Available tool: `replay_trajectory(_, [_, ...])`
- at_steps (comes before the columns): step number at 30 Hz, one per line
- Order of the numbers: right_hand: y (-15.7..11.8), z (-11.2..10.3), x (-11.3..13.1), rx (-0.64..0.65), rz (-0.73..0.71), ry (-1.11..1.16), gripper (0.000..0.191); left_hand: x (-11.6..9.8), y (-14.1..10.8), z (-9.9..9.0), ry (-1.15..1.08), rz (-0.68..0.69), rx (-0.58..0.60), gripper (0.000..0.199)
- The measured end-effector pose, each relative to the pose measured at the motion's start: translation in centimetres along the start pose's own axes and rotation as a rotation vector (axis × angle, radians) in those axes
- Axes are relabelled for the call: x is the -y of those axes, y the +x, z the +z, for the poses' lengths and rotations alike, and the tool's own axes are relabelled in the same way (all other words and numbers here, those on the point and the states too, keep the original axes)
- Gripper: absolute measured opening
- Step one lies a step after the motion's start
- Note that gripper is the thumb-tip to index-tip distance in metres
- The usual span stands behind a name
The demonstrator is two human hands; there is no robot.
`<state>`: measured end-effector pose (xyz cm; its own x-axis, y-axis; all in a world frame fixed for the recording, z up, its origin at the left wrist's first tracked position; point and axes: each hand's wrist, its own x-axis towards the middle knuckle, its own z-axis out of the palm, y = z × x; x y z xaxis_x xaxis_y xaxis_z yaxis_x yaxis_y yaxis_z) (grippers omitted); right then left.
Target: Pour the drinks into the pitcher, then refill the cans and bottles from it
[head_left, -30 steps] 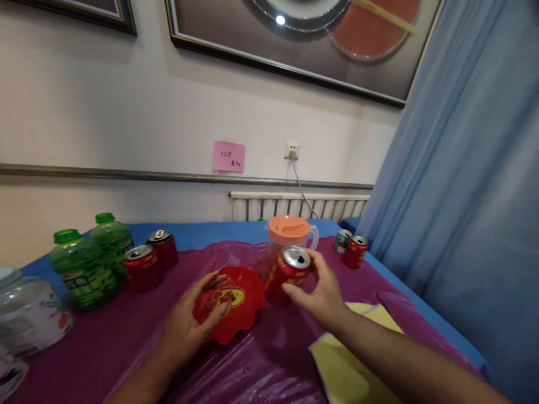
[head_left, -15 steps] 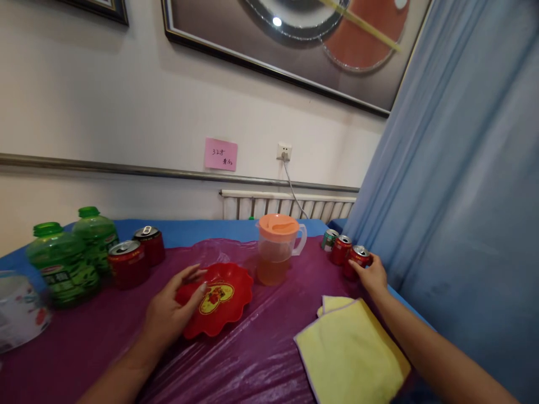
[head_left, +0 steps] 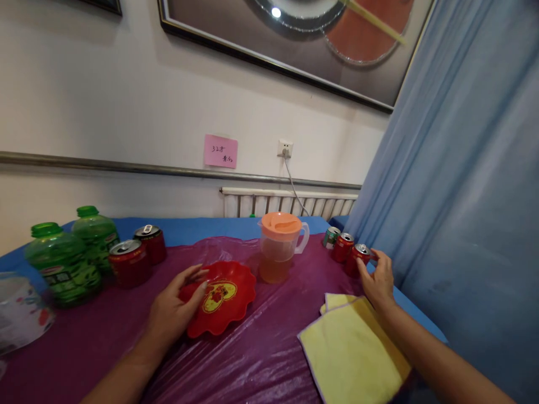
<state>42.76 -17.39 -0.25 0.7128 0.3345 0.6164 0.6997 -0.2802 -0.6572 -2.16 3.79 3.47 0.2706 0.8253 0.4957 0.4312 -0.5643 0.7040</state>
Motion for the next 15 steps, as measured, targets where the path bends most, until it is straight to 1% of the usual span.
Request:
replay_trajectory(1, [-1.4, -1.1, 1.2, 0.131, -0.117, 0.052, 0.050, 0.0, 0.0, 0.0, -0.004, -0.004, -0.005, 0.050])
replay_trajectory(2, [-3.0, -2.5, 2.4, 0.330, -0.236, 0.100, 0.038, 0.0, -0.1, 0.0, -0.009, -0.011, -0.008, 0.051])
replay_trajectory(3, [-4.7, -4.1, 3.5, 0.546, -0.330, 0.113, 0.032, 0.1, -0.1, 0.0, -0.016, -0.022, -0.013, 0.052])
replay_trajectory(4, [-6.3, -5.8, 4.4, 0.722, -0.403, 0.104, 0.031, 0.1, -0.1, 0.1, -0.023, -0.035, -0.016, 0.053])
replay_trajectory(5, [-7.7, -7.5, 5.0, 0.852, -0.469, 0.085, 0.038, 0.1, -0.2, 0.1, -0.029, -0.050, -0.016, 0.054])
replay_trajectory(6, [-8.9, -9.1, 5.4, 0.950, -0.525, 0.060, 0.048, 0.1, -0.2, 0.2, -0.034, -0.063, -0.014, 0.055])
replay_trajectory(8, [-10.6, -11.6, 5.4, 1.056, -0.576, -0.007, 0.063, 0.0, -0.3, 0.3, -0.040, -0.077, 0.003, 0.056])
replay_trajectory(9, [-11.1, -12.4, 5.1, 1.072, -0.586, -0.051, 0.066, -0.1, -0.3, 0.4, -0.042, -0.076, 0.014, 0.056])
replay_trajectory(10, [-11.4, -12.8, 4.6, 1.066, -0.588, -0.093, 0.064, -0.3, -0.4, 0.5, -0.043, -0.071, 0.025, 0.054])
replay_trajectory(11, [-11.6, -12.8, 4.0, 1.051, -0.581, -0.131, 0.060, -0.5, -0.4, 0.5, -0.044, -0.066, 0.033, 0.053])
replay_trajectory(13, [-11.7, -12.4, 2.8, 1.002, -0.544, -0.164, 0.044, -0.9, -0.5, 0.5, -0.049, -0.057, 0.039, 0.051])
replay_trajectory(15, [-11.4, -11.6, 1.9, 0.963, -0.492, -0.125, 0.032, -1.2, -0.6, 0.5, -0.059, -0.058, 0.040, 0.050])
